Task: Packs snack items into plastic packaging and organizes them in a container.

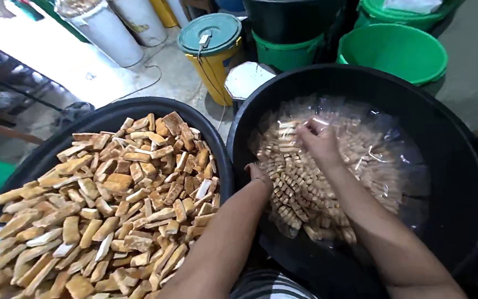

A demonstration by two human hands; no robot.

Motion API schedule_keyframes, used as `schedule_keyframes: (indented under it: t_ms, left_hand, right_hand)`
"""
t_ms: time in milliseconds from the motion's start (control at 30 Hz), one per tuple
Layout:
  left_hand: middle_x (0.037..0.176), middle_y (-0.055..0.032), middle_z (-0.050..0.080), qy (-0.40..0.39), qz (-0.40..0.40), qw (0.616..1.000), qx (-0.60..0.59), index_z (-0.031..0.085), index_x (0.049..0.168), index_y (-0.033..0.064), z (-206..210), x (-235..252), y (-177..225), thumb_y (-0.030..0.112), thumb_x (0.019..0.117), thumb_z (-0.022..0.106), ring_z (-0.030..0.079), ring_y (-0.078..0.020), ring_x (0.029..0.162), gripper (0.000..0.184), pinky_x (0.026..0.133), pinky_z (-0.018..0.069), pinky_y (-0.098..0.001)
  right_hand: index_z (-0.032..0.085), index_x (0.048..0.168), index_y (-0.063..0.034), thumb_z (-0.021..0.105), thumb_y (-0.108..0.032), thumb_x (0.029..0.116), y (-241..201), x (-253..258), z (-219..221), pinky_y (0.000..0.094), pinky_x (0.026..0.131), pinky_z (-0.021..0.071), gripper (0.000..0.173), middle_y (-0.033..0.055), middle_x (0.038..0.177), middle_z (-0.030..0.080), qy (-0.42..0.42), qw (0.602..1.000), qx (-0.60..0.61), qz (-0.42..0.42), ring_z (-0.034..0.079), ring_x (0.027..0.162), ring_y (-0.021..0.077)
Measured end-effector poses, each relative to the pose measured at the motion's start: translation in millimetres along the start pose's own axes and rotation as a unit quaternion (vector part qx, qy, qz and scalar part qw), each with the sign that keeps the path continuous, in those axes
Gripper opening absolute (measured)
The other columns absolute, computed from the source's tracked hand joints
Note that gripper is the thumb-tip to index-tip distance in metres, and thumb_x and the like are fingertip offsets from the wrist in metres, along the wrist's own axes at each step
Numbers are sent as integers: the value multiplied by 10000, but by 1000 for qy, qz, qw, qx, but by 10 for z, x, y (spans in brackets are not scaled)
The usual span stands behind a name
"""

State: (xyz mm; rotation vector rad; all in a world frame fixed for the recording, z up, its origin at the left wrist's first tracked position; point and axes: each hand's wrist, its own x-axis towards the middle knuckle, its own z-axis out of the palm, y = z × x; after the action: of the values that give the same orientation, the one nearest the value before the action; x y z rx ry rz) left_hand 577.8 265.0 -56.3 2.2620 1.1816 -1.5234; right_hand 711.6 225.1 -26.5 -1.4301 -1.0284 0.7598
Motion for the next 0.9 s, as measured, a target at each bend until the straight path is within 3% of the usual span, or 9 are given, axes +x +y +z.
schedule_keyframes:
  t_ms: [100, 200, 367, 500, 633, 700, 767, 833, 900]
  left_hand:
    - [1561, -360, 304, 71, 21, 963, -260, 327, 1588, 85, 174, 195, 198, 276, 1039, 562, 321, -561, 1421, 627, 1114, 295, -704]
    - [1567, -311, 336, 140, 58, 919, -365, 383, 1515, -37, 339, 286, 565, 205, 983, 639, 358, -480, 1436, 639, 1132, 358, -607]
    - [1495, -306, 448, 50, 145, 948, -278, 447, 1439, -110, 393, -21, 673, 122, 1042, 538, 443, -458, 1388, 469, 1105, 369, -599]
    - [1532, -315, 395, 106, 218, 946, -214, 491, 1416, -103, 601, -624, 465, 179, 1039, 553, 301, -479, 1472, 475, 1214, 159, -632]
    - [1272, -112, 690, 376, 356, 798, -307, 717, 1202, 57, 1116, -1616, -389, 170, 1018, 600, 646, -258, 1216, 245, 1055, 501, -437]
    - [1079, -86, 718, 519, 189, 733, -396, 712, 1079, 30, 1559, -2012, -1126, 107, 1008, 562, 689, -159, 1023, 183, 923, 561, -336]
    - [1080, -189, 689, 636, -94, 664, -383, 661, 1109, -60, 2187, -2256, -1856, 88, 1013, 514, 685, -232, 965, 230, 855, 573, -393]
    - [1290, -329, 565, 646, -320, 575, -387, 543, 1299, -104, 2882, -2441, -2402, 150, 1038, 497, 601, -419, 1145, 367, 956, 515, -536]
    - [1497, -424, 335, 609, -438, 502, -432, 342, 1503, -112, 3479, -2532, -2737, 176, 1013, 568, 347, -578, 1388, 611, 1131, 310, -654]
  right_hand:
    - [627, 1042, 44, 582, -172, 1048, 174, 197, 390, 421, 660, 552, 221, 152, 863, 621, -112, 988, -70, 81, 608, 674, 218]
    - [644, 1094, 49, 574, -188, 1049, 391, 318, 785, 496, 860, 522, 251, 209, 999, 649, -236, 953, -146, 121, 640, 914, 303]
    - [579, 1367, 56, 598, -173, 1030, 839, 286, 1227, 610, 1123, 381, 408, 303, 1411, 556, -445, 800, -373, 152, 518, 1345, 448]
    - [562, 1391, 22, 593, -168, 1036, 941, 219, 1205, 649, 1096, 392, 403, 301, 1395, 567, -512, 738, -418, 136, 529, 1323, 474]
    - [582, 1376, -30, 576, -230, 1061, 678, 400, 864, 446, 896, 549, 373, 219, 1271, 632, -471, 823, -273, 162, 673, 1003, 283]
    - [598, 1351, -5, 511, -205, 1085, 445, 474, 725, 497, 916, 556, 344, 239, 1269, 642, -378, 891, -231, 98, 689, 1029, 324]
    - [624, 1266, 47, 474, -220, 1094, 251, 490, 648, 542, 907, 544, 352, 266, 1175, 663, -281, 938, -203, -4, 685, 996, 356]
    - [638, 1136, 73, 445, -237, 1087, -22, 405, 719, 490, 811, 557, 368, 230, 1012, 670, -202, 956, -181, -114, 676, 861, 291]
    - [653, 1093, 91, 448, -229, 1067, -345, 256, 950, 509, 812, 552, 381, 246, 987, 675, -198, 944, -174, -199, 678, 862, 316]
